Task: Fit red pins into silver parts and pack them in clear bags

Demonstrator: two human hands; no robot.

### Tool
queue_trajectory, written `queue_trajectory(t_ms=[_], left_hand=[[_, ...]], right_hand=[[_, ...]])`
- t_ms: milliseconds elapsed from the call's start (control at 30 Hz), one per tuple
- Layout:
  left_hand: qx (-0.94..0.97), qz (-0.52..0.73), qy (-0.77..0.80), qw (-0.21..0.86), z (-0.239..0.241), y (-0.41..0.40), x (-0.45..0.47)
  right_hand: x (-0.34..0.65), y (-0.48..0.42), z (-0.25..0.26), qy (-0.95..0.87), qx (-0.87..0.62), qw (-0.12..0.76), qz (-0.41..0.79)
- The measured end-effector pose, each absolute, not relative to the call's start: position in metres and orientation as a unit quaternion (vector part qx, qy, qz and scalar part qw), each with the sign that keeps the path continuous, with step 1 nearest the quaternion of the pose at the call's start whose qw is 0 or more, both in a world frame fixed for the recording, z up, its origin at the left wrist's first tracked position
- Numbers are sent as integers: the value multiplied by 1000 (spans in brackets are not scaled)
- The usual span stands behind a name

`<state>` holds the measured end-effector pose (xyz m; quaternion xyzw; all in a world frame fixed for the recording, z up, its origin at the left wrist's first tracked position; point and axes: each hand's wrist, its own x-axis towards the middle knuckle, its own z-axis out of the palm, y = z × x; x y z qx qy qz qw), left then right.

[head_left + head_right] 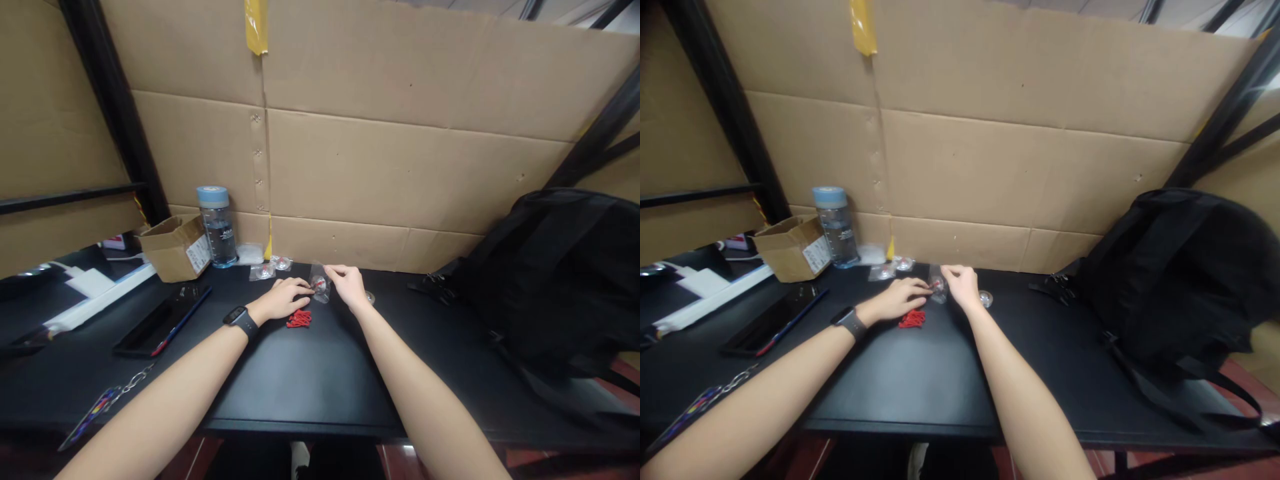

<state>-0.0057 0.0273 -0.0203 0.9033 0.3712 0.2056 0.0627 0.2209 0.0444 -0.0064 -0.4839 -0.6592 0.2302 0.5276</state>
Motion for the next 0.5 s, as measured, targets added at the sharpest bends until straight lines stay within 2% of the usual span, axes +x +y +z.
queue_trajectory(t_ms=[200, 367, 500], left_hand=[[891, 237, 374, 97, -24, 32, -8], [890, 235, 383, 75, -25, 33, -11], [884, 243, 390, 83, -25, 33, -11]], right_hand=[[226, 42, -2, -640, -504, 540, 210], [232, 39, 8, -663, -507, 527, 162], [234, 35, 15, -632, -515, 567, 115]])
